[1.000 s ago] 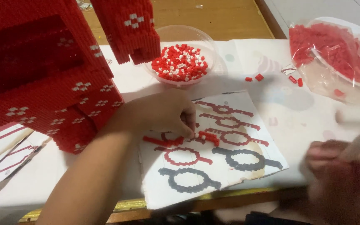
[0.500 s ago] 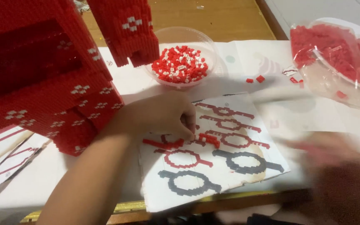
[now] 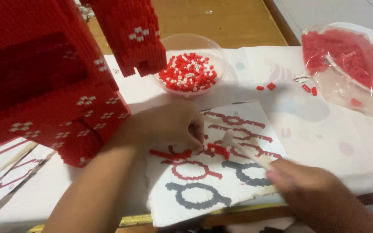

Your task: Assembling a bead-based toy by aligning pieces and tapping them into place with a mallet

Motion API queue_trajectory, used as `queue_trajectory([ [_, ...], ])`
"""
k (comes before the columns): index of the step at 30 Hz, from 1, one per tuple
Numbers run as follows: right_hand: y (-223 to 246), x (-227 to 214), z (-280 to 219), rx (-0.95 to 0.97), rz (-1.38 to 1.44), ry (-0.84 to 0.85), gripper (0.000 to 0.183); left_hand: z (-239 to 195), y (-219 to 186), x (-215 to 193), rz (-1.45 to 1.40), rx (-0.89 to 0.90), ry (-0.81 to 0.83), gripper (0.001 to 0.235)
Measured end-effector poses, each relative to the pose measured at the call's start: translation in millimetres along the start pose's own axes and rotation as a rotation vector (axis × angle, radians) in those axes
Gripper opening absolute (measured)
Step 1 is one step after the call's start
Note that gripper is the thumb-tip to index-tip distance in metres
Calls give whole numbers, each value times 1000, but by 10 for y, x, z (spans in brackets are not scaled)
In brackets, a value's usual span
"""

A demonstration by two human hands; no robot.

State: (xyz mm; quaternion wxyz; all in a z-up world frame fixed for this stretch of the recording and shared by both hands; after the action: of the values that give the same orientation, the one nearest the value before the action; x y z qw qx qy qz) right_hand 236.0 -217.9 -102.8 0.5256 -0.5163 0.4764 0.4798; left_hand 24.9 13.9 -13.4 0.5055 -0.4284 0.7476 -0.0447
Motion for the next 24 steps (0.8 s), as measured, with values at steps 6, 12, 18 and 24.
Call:
queue_trajectory([
  [6, -78, -768, 246, 840, 618, -293, 17, -42, -40, 23, -51, -21, 9, 8],
  [12, -330, -391, 738, 517, 42, 307, 40, -12, -33, 50, -41, 21, 5, 12],
  [18, -213, -784, 941, 438, -24, 173, 48, 21, -39, 98, -188, 223, -44, 3],
  [24, -86, -1041, 1432, 70, 682, 439, 42, 101, 12, 131, -292, 404, -189, 9],
])
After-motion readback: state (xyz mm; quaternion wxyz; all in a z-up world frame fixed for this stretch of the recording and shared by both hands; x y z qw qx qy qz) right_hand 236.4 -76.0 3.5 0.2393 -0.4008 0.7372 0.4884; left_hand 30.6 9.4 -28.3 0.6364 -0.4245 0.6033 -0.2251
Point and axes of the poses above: each hand's wrist, its own z-axis towards the middle knuckle, its own x-axis out of the palm, y = z × x, the point moved 3 cm from there along z, towards the middle knuckle, and after that the axes turned 1 degree about z, right-handed, at the moved point
